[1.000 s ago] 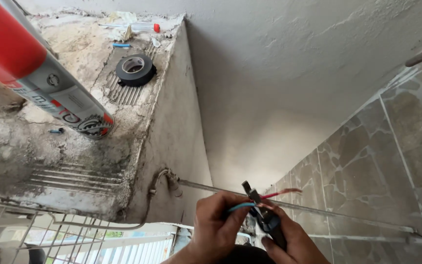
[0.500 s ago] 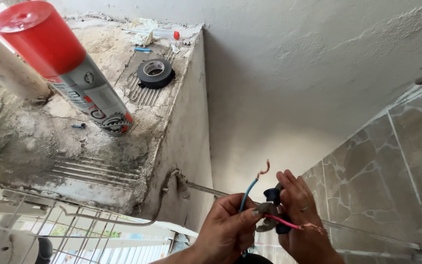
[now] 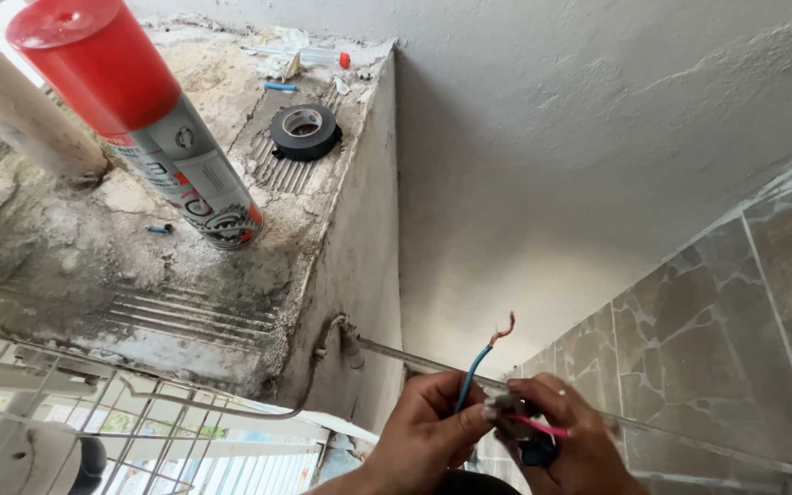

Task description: Splicing and insulating electrical wires using pliers and electrical tape

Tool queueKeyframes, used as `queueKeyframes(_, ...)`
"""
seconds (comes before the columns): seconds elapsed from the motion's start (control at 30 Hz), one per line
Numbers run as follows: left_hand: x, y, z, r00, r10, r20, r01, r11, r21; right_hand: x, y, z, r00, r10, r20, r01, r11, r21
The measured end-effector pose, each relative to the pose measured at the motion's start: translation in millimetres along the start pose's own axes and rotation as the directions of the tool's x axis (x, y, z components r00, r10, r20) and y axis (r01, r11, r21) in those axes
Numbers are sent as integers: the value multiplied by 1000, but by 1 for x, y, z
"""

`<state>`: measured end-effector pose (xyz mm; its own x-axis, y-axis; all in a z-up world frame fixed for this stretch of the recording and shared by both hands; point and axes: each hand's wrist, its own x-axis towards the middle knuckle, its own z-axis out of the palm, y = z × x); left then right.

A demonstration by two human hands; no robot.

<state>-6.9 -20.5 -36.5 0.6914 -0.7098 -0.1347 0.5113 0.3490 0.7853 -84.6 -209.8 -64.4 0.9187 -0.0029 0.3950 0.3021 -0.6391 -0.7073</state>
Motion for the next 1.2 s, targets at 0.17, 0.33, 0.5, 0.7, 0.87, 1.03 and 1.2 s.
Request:
queueKeyframes(0.17,-3,3,7,967,251,43,-254,952,168,-11,-19,6,877,295,378,-472,389,791)
queueKeyframes(0.33,-5,10,10,951,287,119,-310,898,312,-21,-42,5,522,682,513,-554,-186,812)
queueKeyframes(0.5,-3,2,6,968,224,112,-239,962,136,-12,-20,-16,639,417,647,-755,177,632)
queueKeyframes(0.7,-7,15,14,916,383,116,-398,843,361,8,-25,-19,902,148,406,-295,897,328)
queueKeyframes(0.87,-4,13,7,939,327,108,-344,876,339,12,-26,-23,939,3,345,-70,981,182)
queueKeyframes(1.03,-9,16,6,933,294,209,-347,888,302,-6,0,-19,925,127,359,-176,979,106)
queueKeyframes(1.2,-10,7,-5,934,342,98,-334,748,574,8,-19,-21,929,193,316,-278,927,253)
